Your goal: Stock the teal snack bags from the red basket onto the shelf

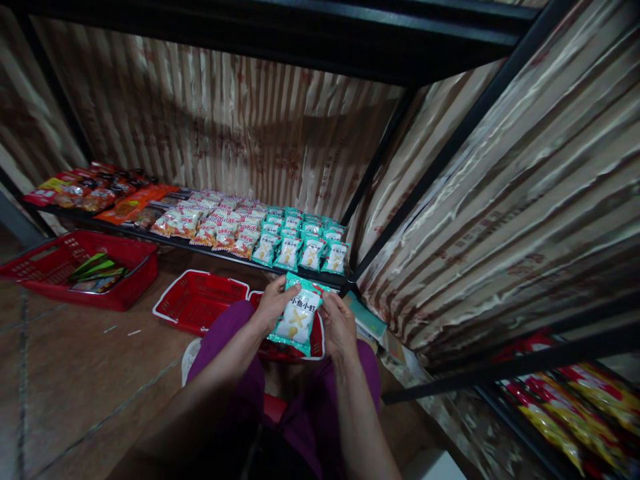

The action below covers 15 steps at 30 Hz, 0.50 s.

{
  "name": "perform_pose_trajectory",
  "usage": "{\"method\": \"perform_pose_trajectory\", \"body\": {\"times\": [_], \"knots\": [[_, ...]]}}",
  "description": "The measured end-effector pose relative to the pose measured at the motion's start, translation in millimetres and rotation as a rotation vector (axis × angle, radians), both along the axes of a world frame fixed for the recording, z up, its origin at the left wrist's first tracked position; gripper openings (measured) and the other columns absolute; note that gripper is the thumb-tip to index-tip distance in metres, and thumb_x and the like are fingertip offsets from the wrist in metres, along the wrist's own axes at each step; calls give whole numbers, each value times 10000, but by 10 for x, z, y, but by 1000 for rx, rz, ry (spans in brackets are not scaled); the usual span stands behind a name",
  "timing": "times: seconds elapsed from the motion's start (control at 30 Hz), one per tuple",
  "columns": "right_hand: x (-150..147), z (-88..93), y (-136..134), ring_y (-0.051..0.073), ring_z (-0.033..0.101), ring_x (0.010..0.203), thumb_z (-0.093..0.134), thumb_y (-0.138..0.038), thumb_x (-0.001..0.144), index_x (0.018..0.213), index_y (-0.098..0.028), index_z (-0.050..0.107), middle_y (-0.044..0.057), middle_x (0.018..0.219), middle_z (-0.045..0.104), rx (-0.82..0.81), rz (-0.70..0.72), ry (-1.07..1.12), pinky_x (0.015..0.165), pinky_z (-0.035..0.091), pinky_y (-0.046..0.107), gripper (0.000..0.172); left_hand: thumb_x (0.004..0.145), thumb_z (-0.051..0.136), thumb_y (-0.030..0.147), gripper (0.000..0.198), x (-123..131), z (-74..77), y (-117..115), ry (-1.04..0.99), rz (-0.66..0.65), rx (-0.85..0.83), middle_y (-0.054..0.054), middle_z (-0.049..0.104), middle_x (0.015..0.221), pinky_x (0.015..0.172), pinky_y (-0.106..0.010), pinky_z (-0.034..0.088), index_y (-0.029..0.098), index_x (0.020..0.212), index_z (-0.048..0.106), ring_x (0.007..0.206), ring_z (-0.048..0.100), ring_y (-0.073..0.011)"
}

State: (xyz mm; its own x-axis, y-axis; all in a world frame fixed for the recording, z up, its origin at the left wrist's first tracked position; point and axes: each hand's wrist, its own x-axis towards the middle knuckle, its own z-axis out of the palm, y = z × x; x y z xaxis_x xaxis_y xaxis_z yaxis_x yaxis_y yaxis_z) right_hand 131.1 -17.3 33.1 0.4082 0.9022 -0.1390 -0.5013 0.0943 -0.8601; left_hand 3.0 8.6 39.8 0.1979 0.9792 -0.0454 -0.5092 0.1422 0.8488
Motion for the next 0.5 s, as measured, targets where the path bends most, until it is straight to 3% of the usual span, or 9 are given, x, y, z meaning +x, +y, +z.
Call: {"method": "perform_pose_trajectory", "body": {"times": [0.3, 0.5], "knots": [[-42, -28, 26, 90, 602, 554, 812, -315, 459, 723, -181, 663, -39, 616, 665, -1, -146, -15, 560, 493, 204, 331, 610, 718, 501, 393, 4, -14, -4, 54, 19, 19, 2, 632, 667, 647, -234, 427, 142, 756, 655, 667, 573, -137], [14, -59, 82, 72, 572, 498, 798, -304, 460, 730, -175, 640, -61, 553, 625, -41, -215, 12, 489, 459, 175, 339, 712, 641, 494, 387, -38, -95, -9, 37, -79, 54, -29, 679, 889, 796, -271, 439, 157, 901, 664, 837, 601, -164]]}}
